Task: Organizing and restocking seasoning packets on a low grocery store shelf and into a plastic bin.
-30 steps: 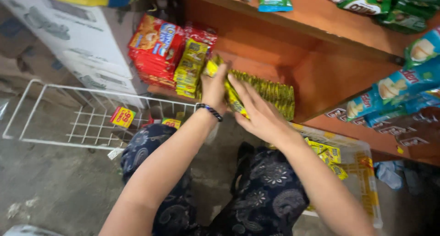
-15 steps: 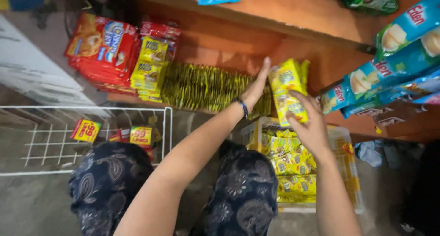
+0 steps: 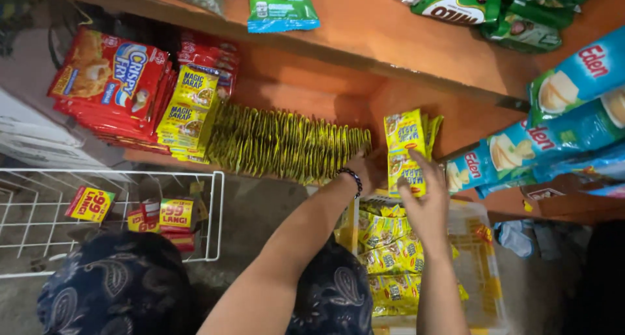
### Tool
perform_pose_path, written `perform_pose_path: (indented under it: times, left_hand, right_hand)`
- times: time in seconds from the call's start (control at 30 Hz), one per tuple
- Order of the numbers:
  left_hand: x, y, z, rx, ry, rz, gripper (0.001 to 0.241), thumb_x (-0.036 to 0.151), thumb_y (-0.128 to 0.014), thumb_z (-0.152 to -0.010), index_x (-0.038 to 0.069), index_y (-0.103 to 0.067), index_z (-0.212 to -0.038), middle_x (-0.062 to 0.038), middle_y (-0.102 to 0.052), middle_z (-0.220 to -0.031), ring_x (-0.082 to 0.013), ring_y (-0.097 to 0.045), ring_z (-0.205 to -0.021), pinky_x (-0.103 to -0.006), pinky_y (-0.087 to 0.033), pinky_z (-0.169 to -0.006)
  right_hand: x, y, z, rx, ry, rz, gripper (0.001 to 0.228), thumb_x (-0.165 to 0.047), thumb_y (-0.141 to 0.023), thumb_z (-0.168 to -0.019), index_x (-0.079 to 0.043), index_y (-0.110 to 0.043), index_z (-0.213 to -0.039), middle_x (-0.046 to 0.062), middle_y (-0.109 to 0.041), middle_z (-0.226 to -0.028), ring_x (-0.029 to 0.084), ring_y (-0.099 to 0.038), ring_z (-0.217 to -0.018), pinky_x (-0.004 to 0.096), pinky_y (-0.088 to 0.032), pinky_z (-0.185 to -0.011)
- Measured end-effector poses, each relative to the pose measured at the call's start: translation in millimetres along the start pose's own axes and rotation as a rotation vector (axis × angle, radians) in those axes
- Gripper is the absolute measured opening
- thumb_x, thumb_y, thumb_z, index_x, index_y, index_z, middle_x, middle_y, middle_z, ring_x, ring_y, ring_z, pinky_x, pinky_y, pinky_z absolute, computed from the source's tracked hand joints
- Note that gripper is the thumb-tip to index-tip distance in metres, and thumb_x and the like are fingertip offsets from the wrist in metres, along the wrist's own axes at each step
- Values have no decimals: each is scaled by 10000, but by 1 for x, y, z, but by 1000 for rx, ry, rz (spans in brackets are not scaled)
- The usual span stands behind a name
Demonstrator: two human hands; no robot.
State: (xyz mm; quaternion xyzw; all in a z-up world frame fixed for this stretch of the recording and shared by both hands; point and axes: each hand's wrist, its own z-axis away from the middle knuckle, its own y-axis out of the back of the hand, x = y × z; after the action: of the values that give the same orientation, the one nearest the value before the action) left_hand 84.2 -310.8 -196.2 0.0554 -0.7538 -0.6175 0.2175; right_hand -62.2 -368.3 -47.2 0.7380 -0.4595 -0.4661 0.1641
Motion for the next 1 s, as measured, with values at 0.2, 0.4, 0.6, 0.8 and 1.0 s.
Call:
perform_pose_path:
  times: [0.2, 0.4, 0.6, 0.8, 1.0]
  left_hand:
    - [-14, -8, -1, -460, 96, -328, 572, 492, -458, -989, 255, -502, -1507, -47, -367, -1623, -366, -143, -1555, -730, 34, -1182]
    - [-22, -14, 9, -333, 312, -215, 709, 596, -444, -966, 189, -423, -1547, -109, -252, -1669, -474, -31, -1529, -758, 81, -1110]
    - [-16, 12, 18, -434, 358, -149, 782, 574, -462, -955, 218, -265, -1622, -116, -195, -1677, -521, 23, -1522, -853, 21, -1067]
    - [-23, -6, 18, -395, 439, -90, 772, 607, -449, -965, 214, -309, -1615, -72, -185, -1697, -454, 45, -1554, -866, 1, -1069]
    - [-25, -14, 22, -342, 436, -29, 715, 591, -448, -968, 278, -319, -1598, -85, -177, -1694, -452, 49, -1558, -854, 34, -1081]
  right_hand:
    - [15, -21, -1, -57, -81, 167, 604, -46, -667, -839, -101, -570, -1433, 263, -586, -1383, 465, -592, -1226, 501, -503, -1013]
    - [30, -56, -11, -151, -126, 333, 634, -106, -694, -853, -144, -524, -1463, 303, -464, -1487, 519, -618, -1092, 569, -525, -880]
    - [64, -94, -18, -214, -67, 447, 598, -194, -714, -887, -134, -504, -1444, 284, -463, -1485, 510, -676, -946, 582, -556, -796]
    - [81, -129, -33, -360, -354, 542, 638, -152, -630, -925, -147, -416, -1526, 311, -454, -1430, 530, -674, -924, 595, -555, -798]
    - [52, -125, -26, -163, -317, 486, 664, -153, -660, -884, -122, -402, -1496, 271, -431, -1462, 508, -640, -978, 578, -555, -730]
